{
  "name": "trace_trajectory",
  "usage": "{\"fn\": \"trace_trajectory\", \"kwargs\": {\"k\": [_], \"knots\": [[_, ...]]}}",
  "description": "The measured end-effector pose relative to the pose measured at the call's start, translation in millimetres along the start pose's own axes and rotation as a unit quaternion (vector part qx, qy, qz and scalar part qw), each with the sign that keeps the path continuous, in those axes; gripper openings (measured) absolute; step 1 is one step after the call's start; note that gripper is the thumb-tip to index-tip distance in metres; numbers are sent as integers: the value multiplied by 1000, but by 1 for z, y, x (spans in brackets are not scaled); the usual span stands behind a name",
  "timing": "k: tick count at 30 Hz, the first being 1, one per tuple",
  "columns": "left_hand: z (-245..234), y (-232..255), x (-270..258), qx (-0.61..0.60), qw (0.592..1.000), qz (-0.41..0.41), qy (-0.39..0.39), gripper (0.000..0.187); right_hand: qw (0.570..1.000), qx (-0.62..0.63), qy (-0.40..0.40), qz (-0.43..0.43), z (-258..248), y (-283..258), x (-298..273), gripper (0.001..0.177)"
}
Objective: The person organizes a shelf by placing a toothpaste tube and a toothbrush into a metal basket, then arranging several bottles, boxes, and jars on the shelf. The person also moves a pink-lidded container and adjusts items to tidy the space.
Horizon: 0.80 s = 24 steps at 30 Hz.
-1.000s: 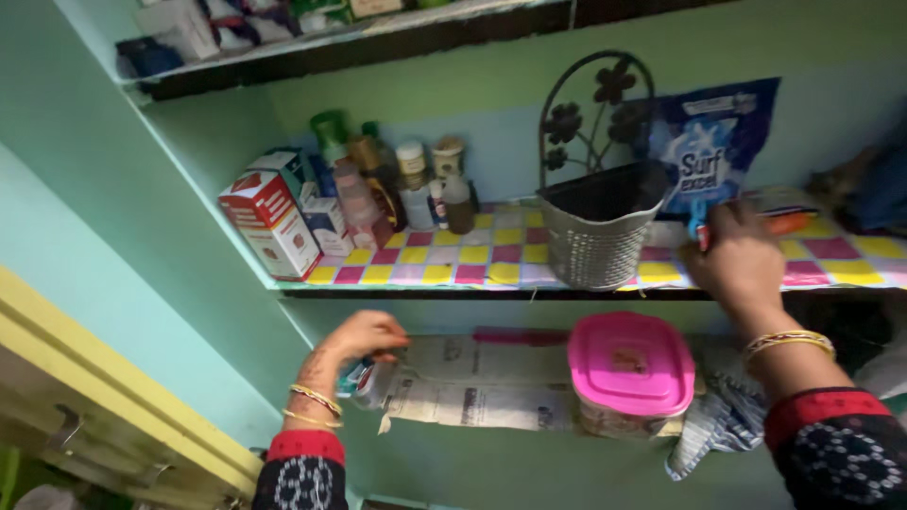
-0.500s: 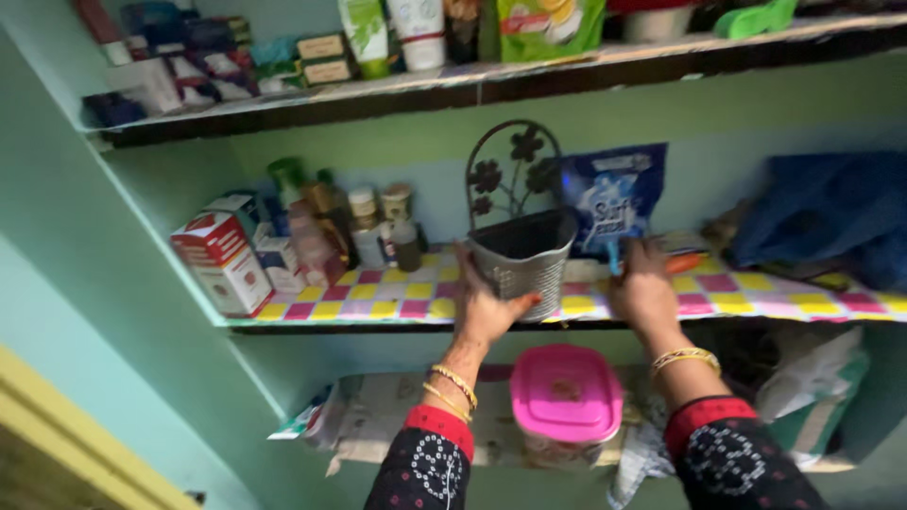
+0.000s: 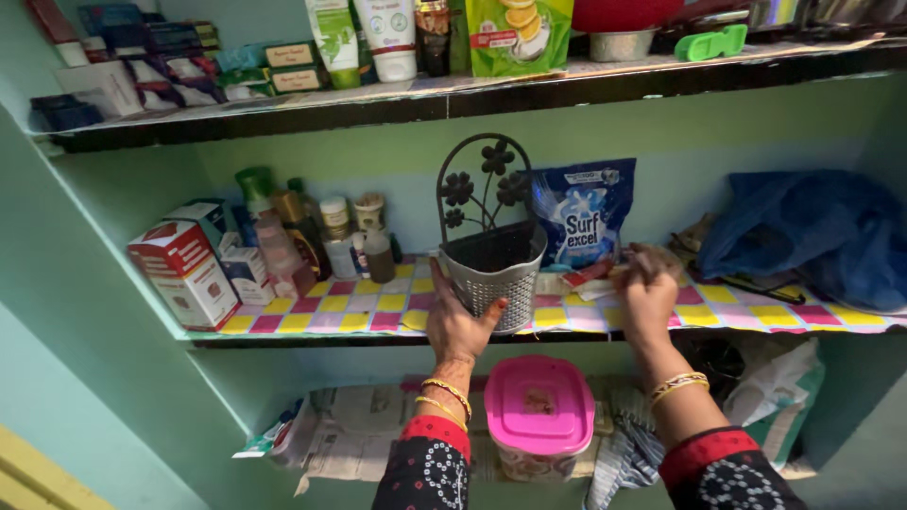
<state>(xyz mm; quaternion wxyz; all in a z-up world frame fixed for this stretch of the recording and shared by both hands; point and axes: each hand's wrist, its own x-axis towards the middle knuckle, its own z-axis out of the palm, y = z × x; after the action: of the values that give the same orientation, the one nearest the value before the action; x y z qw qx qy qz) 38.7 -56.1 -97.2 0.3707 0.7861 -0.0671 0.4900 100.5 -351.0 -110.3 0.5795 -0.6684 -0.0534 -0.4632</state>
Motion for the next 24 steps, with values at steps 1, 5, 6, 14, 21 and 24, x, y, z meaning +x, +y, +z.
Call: {"fn": "trace_trajectory", "kwargs": {"k": [1, 5, 6, 14, 21, 24], "knots": [[2, -1, -1, 7, 1000, -7, 0, 136, 989, 115, -10, 95, -1, -4, 0, 27], [10, 1, -6, 46, 991, 78, 101, 120, 962, 268, -48, -19, -3, -67, 18, 26], [12, 0, -6, 46, 994, 51, 81, 121, 960, 272, -66, -30, -1, -89, 23, 25], [20, -10, -11, 98, 992, 27, 75, 119, 952, 8, -304, -3, 66, -142, 77, 25], [21, -12, -12, 112, 991, 29, 60, 121, 751, -420, -509, -26, 123, -107, 97, 26], [21, -13, -11, 103, 993, 23, 43, 121, 688, -508, -518, 16, 123, -135, 91, 32]]}}
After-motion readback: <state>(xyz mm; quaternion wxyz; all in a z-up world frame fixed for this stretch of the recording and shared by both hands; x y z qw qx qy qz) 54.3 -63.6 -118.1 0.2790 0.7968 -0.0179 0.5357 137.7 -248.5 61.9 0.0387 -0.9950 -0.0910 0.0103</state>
